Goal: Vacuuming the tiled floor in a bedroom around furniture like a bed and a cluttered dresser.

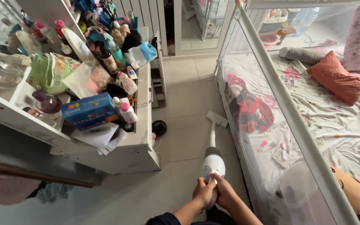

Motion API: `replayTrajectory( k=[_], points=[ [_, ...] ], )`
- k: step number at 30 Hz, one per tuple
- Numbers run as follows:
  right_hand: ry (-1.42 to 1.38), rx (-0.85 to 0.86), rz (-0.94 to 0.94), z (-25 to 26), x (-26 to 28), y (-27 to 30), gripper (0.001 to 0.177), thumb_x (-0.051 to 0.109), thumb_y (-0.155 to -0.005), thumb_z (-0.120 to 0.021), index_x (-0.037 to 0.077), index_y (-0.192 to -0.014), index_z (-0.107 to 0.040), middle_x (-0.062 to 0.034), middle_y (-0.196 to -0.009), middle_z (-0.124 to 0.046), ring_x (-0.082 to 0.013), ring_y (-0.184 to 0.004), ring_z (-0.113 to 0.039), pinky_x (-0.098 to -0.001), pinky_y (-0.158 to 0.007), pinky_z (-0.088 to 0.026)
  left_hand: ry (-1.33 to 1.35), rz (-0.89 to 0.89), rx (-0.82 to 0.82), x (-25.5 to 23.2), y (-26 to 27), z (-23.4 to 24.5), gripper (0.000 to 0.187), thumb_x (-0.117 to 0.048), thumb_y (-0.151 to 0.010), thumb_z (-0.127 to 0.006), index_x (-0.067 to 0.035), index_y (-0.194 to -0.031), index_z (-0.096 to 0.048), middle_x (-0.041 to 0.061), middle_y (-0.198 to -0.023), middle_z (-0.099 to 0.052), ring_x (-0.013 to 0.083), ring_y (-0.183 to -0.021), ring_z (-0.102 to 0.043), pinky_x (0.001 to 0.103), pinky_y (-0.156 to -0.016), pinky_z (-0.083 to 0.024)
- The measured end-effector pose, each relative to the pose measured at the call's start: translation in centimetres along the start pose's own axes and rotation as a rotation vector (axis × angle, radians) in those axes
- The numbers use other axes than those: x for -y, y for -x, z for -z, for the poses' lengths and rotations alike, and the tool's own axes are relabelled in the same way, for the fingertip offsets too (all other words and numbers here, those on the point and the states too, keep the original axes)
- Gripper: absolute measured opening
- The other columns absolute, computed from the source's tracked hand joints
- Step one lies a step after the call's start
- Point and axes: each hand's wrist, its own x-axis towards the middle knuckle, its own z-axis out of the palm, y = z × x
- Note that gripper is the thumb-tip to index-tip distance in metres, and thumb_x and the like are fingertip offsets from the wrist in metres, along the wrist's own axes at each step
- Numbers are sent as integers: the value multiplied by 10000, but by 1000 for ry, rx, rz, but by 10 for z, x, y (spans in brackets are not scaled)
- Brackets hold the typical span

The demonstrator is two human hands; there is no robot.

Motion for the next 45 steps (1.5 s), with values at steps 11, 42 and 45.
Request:
replayTrajectory(
  k=[11,42,45],
  points=[
    [434,31,-17,30,36,20,316,51,-899,-625,-160,-1133,-650,-284,-973,-691,-322,-773,-654,-384,-637,-517,461,-41,33,10,4,-61,318,-400,-1066,-440,-165,-1256,-341,133,-1174,-622,214,-727,-645,338,-541,-559],
    [544,282,-120,71,90,59,239,11,-870,-582,-153,-991,-708,-242,-937,-741,-284,-767,-677,-349,-686,-547,482,-47,11,-38,78,-115,583,-400,-1045,-310,-166,-1569,-212,127,-1587,-419,240,-1453,-453,399,-1189,-375],
    [566,306,-109,70,94,61,232,21,-869,-595,-146,-982,-712,-232,-930,-742,-277,-778,-681,-344,-690,-545,478,-82,-15,-36,76,-118,589,-398,-1048,-322,-149,-1565,-192,140,-1586,-415,242,-1455,-455,379,-1182,-376]
  ],
)
